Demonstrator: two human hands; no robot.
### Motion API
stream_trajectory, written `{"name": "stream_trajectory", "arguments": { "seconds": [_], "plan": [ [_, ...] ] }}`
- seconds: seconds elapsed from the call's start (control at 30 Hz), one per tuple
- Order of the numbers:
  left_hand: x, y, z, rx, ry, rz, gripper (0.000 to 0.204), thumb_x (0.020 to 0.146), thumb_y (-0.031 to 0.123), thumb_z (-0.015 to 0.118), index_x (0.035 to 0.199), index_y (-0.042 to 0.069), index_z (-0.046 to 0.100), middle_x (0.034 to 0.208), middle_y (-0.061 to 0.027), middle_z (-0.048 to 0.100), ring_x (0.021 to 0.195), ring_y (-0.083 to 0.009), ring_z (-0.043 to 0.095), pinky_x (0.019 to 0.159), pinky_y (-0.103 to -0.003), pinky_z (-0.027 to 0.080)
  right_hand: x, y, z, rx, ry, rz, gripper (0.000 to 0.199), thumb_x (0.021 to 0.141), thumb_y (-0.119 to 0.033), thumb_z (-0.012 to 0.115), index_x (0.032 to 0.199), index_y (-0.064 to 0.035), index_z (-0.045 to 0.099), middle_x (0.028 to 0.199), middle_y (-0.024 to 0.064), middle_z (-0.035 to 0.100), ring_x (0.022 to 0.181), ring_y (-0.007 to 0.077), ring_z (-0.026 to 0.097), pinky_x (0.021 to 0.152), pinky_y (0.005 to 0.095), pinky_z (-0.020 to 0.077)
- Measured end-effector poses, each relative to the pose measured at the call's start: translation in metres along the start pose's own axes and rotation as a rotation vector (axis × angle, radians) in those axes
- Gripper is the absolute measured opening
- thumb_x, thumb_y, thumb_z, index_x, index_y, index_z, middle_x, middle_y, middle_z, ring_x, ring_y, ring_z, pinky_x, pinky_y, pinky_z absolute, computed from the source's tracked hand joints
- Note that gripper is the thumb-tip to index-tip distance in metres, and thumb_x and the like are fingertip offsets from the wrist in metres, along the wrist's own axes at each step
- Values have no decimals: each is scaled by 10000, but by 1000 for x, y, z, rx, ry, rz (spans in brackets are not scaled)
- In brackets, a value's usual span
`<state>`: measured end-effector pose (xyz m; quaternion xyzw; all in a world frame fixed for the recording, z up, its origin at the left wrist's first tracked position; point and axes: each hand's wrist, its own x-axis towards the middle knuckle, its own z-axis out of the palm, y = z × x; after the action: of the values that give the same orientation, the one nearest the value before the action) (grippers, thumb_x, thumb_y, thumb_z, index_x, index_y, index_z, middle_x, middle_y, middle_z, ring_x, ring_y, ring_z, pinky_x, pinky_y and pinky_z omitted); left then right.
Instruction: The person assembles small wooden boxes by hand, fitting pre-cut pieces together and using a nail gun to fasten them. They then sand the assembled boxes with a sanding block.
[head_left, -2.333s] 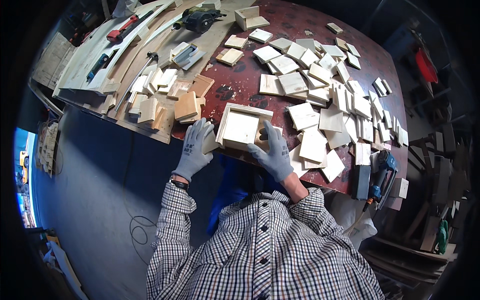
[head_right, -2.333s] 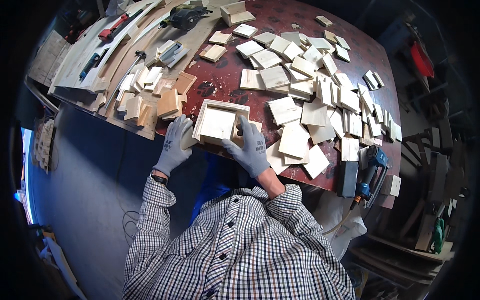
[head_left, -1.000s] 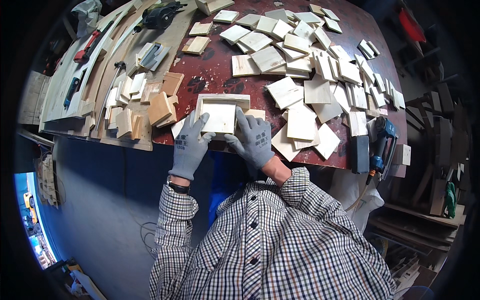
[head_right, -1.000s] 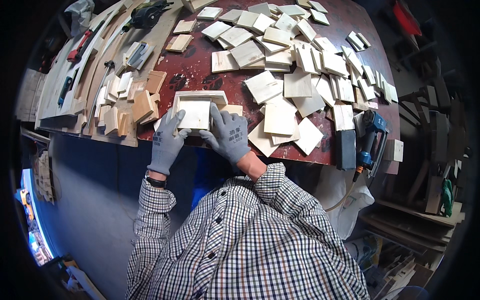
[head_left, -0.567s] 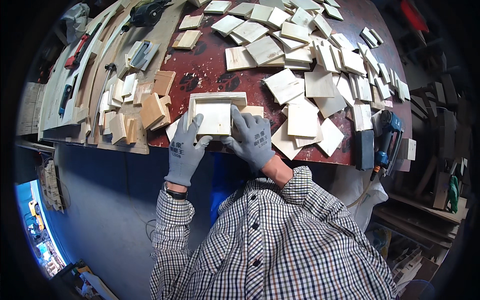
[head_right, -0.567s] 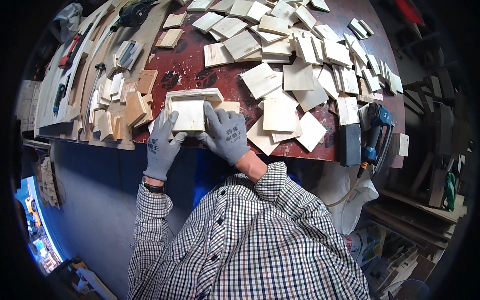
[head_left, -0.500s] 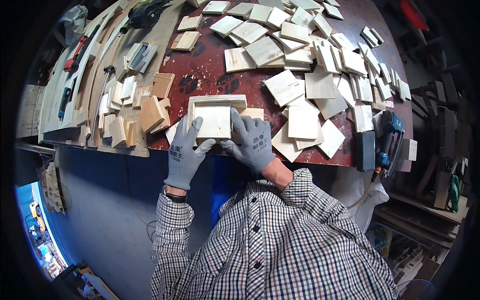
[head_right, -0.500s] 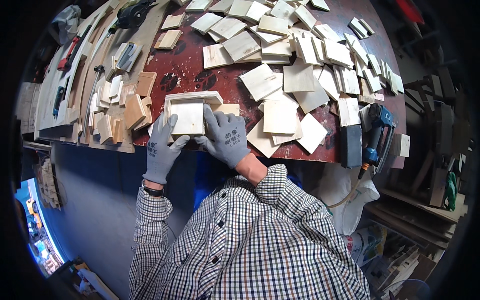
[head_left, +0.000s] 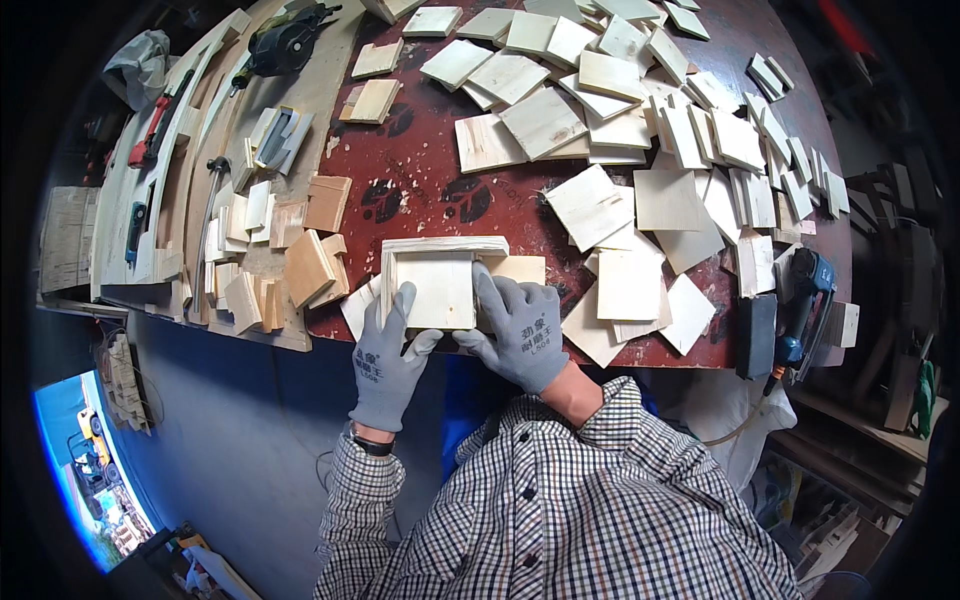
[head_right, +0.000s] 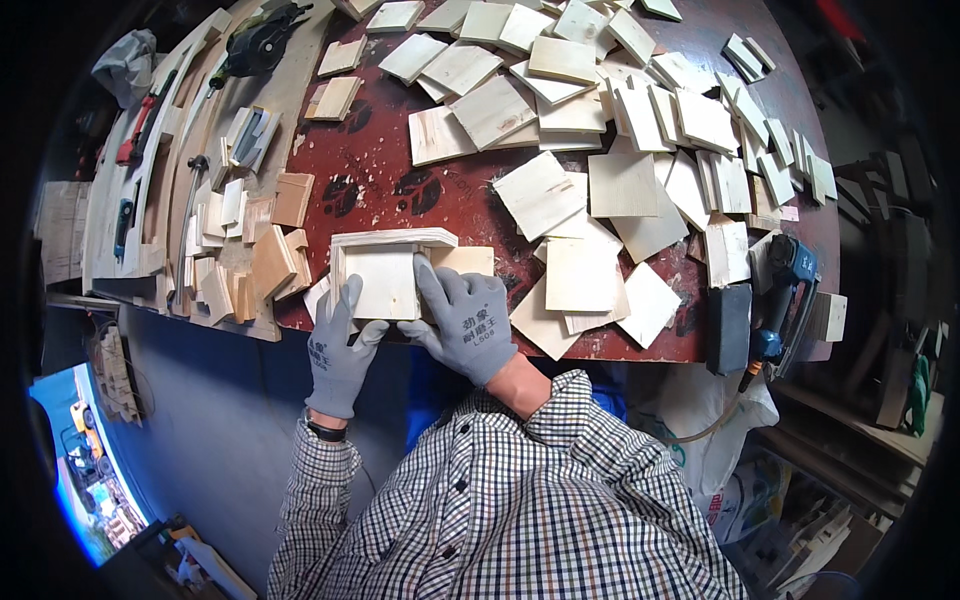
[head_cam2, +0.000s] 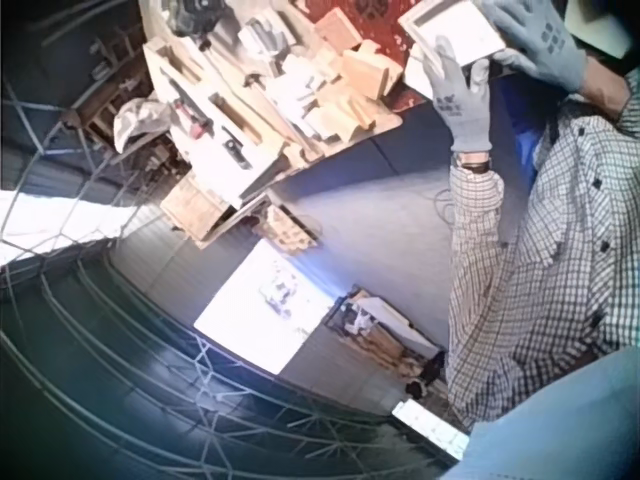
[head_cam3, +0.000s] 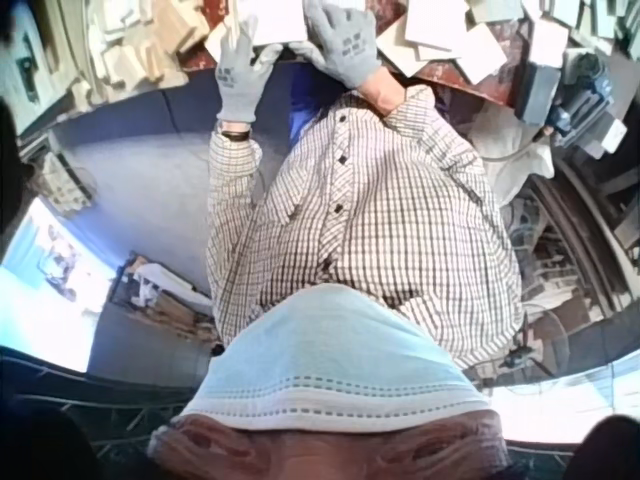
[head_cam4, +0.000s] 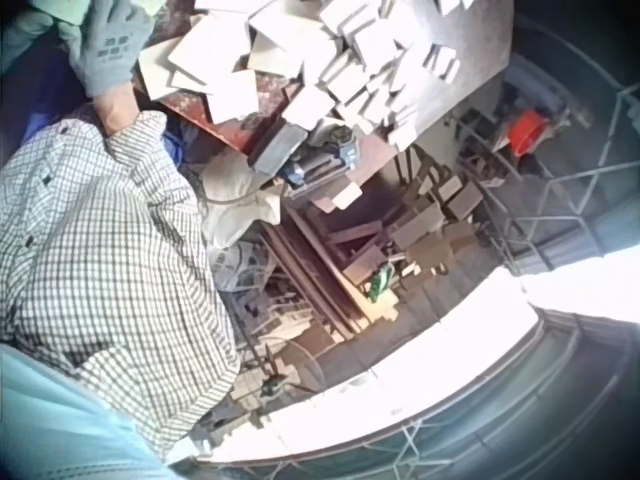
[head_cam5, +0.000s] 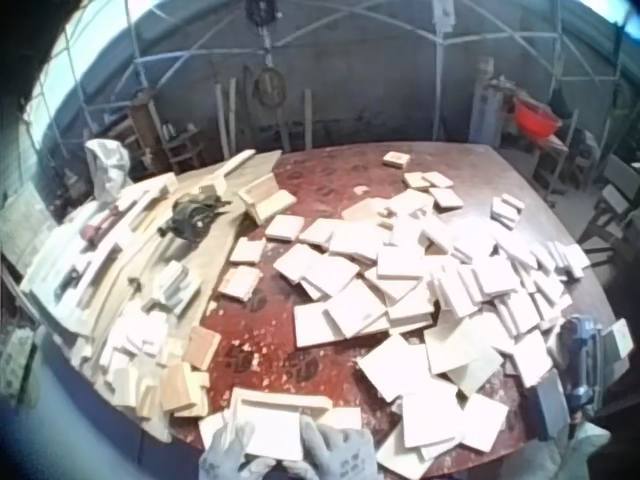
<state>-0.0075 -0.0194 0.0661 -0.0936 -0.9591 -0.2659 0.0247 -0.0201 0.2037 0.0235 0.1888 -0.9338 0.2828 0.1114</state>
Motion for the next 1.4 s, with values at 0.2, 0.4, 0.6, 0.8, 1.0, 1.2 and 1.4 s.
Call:
{"name": "stream_trajectory", "arguments": {
  "seconds": [0.2,0.4,0.6,0.8,1.0,1.2,1.4],
  "plan": [
    [-2,-6,4,26,59,52,643,999,409,723,1551,128,551,1302,-256,603,1131,-456,674,877,-490,608,3,-3,0,3,34,17,871,939,-613,665,1608,-96,453,1181,75,625,981,267,589,883,457,441],
    [4,-3,-3,33,35,78,577,1007,363,708,1545,195,582,1349,-262,599,1182,-453,662,951,-480,590,3,1,1,-27,49,-13,884,935,-617,672,1583,-56,454,1163,92,614,942,292,576,851,478,432],
    [0,1,-7,-71,3,-13,596,1020,408,689,1565,204,557,1362,-235,609,1186,-443,652,974,-472,566,-1,3,11,26,119,-69,913,946,-617,663,1612,-40,424,1195,121,631,988,307,574,891,476,410],
    [0,-6,-1,-82,27,-37,600,989,350,733,1554,238,566,1395,-237,588,1216,-435,649,986,-470,575,-23,12,-62,428,-7,-119,786,949,-350,769,1580,-2,457,1228,130,674,1076,296,641,967,429,462],
    [-1,-9,3,-64,41,1,623,989,282,735,1571,175,539,1414,-266,596,1287,-496,572,1069,-523,514,-77,88,-225,-150,393,256,561,945,-177,762,1456,-10,601,1139,129,717,1024,305,677,910,432,517],
    [9,-13,10,-28,-15,7,611,1036,381,662,1593,173,520,1430,-274,599,1355,-509,532,1133,-545,463,-164,203,-326,-659,226,995,479,999,-403,616,1365,-98,659,1184,183,696,1102,399,688,956,555,520],
    [-3,-36,16,16,86,96,605,1000,326,711,1565,183,548,1377,-262,627,1271,-502,585,1026,-534,537,-126,232,-294,-580,-18,1185,786,926,-557,662,1464,1,530,1310,292,689,1228,456,667,1034,520,524]
  ]
}}
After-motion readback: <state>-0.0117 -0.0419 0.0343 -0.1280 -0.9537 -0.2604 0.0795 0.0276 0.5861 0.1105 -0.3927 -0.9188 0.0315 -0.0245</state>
